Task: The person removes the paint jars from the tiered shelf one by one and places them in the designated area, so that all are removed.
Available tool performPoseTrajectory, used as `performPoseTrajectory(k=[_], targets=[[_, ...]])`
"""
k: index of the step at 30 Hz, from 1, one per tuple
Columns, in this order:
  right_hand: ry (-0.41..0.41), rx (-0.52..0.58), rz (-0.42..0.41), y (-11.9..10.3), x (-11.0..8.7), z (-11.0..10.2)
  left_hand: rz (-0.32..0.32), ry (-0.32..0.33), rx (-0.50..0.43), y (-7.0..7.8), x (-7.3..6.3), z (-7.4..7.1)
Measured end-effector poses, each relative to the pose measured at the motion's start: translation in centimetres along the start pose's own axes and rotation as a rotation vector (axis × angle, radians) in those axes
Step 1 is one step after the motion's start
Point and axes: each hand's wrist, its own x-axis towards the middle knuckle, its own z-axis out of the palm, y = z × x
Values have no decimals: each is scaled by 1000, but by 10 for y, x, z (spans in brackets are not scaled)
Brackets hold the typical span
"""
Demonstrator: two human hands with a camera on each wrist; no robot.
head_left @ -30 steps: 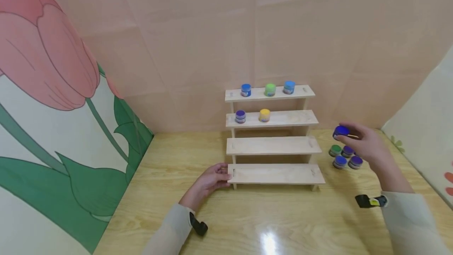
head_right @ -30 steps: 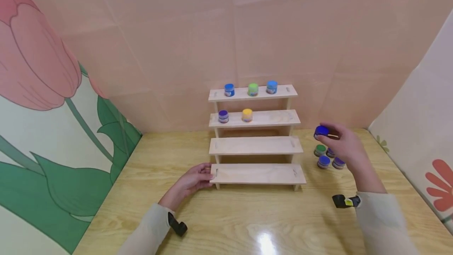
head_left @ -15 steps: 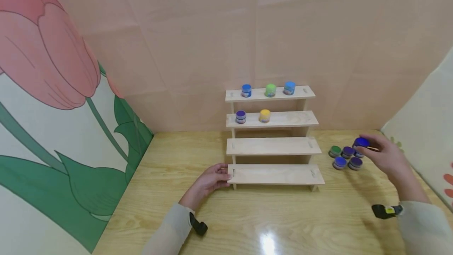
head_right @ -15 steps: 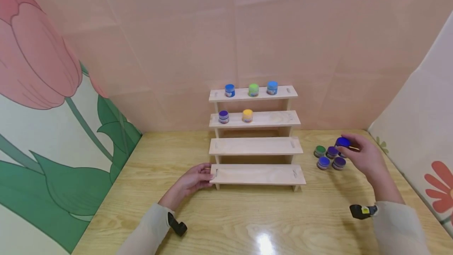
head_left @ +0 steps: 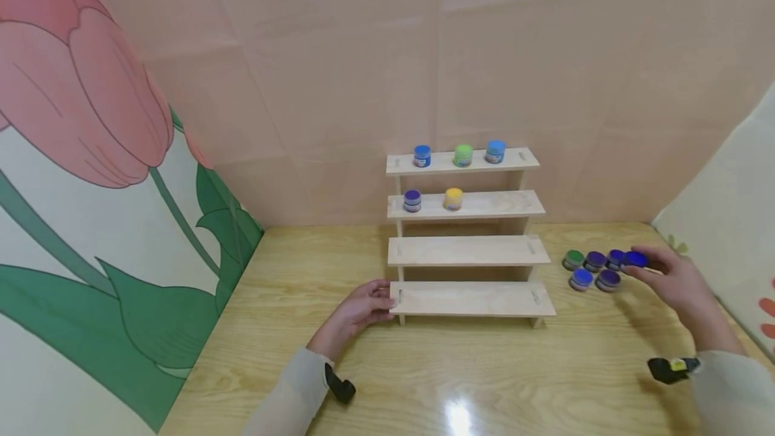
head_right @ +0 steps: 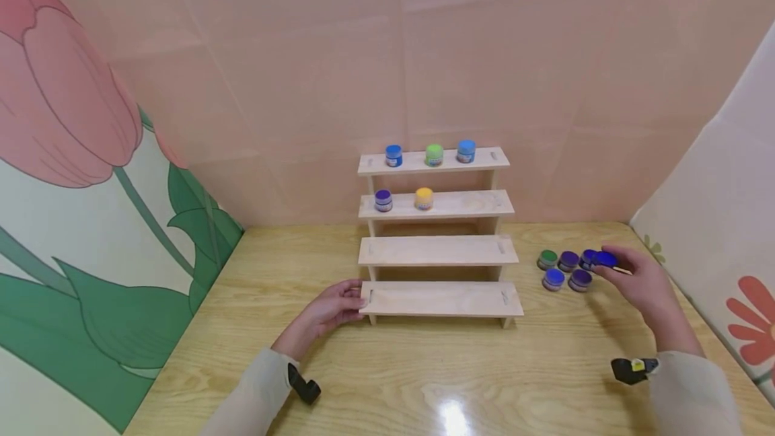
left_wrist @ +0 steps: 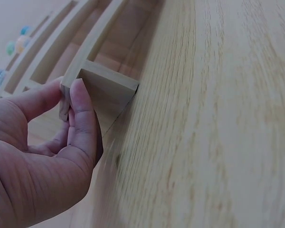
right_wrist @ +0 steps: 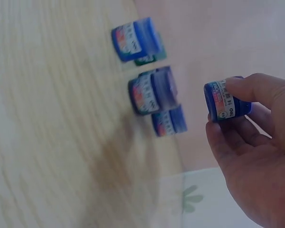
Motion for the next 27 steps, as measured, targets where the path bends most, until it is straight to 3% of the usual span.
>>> performPoseTrajectory(k=[12,19,27], targets=[[-33,-6,46,26,-1,-1,-2,-8,-6,1,0,0],[-70,-137,106,43,3,-3,-5,-2,-7,0,1,0],[-108,-151,148,55,8,1,-5,0,-5,0,2,-1]])
